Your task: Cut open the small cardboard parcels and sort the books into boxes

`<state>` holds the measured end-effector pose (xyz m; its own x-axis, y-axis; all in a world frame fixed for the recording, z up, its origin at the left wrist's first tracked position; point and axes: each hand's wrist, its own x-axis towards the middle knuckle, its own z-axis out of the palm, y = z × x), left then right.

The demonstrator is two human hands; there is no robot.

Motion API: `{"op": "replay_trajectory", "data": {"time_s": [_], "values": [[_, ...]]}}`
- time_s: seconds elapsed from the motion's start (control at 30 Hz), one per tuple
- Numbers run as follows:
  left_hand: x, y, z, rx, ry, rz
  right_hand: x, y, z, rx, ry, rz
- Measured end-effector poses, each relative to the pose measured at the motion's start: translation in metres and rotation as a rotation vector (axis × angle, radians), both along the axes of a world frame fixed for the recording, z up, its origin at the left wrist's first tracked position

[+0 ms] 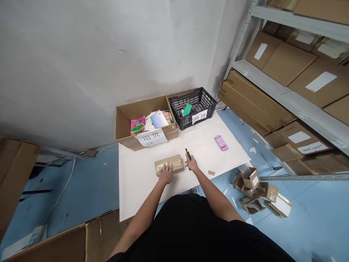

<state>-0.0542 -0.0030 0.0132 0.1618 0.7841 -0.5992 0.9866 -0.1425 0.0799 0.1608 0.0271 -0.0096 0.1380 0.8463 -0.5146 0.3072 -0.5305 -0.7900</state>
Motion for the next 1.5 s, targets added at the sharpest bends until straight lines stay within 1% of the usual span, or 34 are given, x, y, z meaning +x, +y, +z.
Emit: {"op": "replay_trajectory", "data": {"time_s": [0.07, 0.13, 0.2, 0.27, 0.43, 0.67, 0.9, 1.07, 1.1, 1.13, 1.2, 1.27, 1.3, 1.37, 1.43, 1.5], "values": [[-0.001, 0.004, -0.006, -0.103, -0.004, -0.009, 0.014, -0.003, 0.003, -0.049, 0.018, 0.074], [-0.002, 0.008, -0.011, -0.169, -0.005, 0.002, 0.022, -0.003, 0.007, -0.109, -0.029, 0.18], [-0.004, 0.012, -0.014, -0.208, -0.026, -0.006, 0.024, -0.001, 0.01, -0.151, -0.086, 0.271], [-0.006, 0.016, -0.014, -0.232, -0.041, -0.017, 0.021, 0.002, 0.011, -0.172, -0.125, 0.329], [-0.009, 0.019, -0.012, -0.261, -0.051, -0.022, 0.016, 0.004, 0.007, -0.176, -0.144, 0.369], [-0.008, 0.019, -0.011, -0.281, -0.033, -0.03, 0.021, 0.003, 0.007, -0.213, -0.138, 0.41], [-0.006, 0.021, -0.012, -0.297, -0.013, -0.034, 0.024, -0.014, 0.012, -0.236, -0.188, 0.416], [-0.007, 0.018, -0.006, -0.258, -0.01, -0.049, 0.035, -0.029, 0.012, -0.246, -0.17, 0.496], [-0.008, 0.018, -0.003, -0.243, -0.015, -0.052, 0.037, -0.031, 0.011, -0.242, -0.157, 0.478], [-0.009, 0.019, -0.001, -0.228, -0.022, -0.055, 0.037, -0.034, 0.009, -0.229, -0.147, 0.429], [-0.014, 0.022, 0.005, -0.186, -0.06, -0.053, 0.034, -0.038, 0.004, -0.181, -0.14, 0.272], [-0.022, 0.028, 0.01, -0.099, -0.106, -0.025, 0.023, -0.041, -0.002, -0.145, -0.144, 0.143], [-0.028, 0.031, 0.012, -0.042, -0.114, 0.003, 0.015, -0.041, -0.004, -0.143, -0.146, 0.117], [-0.041, 0.036, 0.015, 0.044, -0.086, 0.072, -0.005, -0.042, -0.008, -0.157, -0.159, 0.117], [-0.054, 0.037, 0.015, 0.049, -0.042, 0.111, -0.024, -0.038, -0.01, -0.176, -0.203, 0.136], [-0.062, 0.031, 0.014, 0.021, -0.025, 0.118, -0.04, -0.028, -0.01, -0.184, -0.274, 0.147]]}}
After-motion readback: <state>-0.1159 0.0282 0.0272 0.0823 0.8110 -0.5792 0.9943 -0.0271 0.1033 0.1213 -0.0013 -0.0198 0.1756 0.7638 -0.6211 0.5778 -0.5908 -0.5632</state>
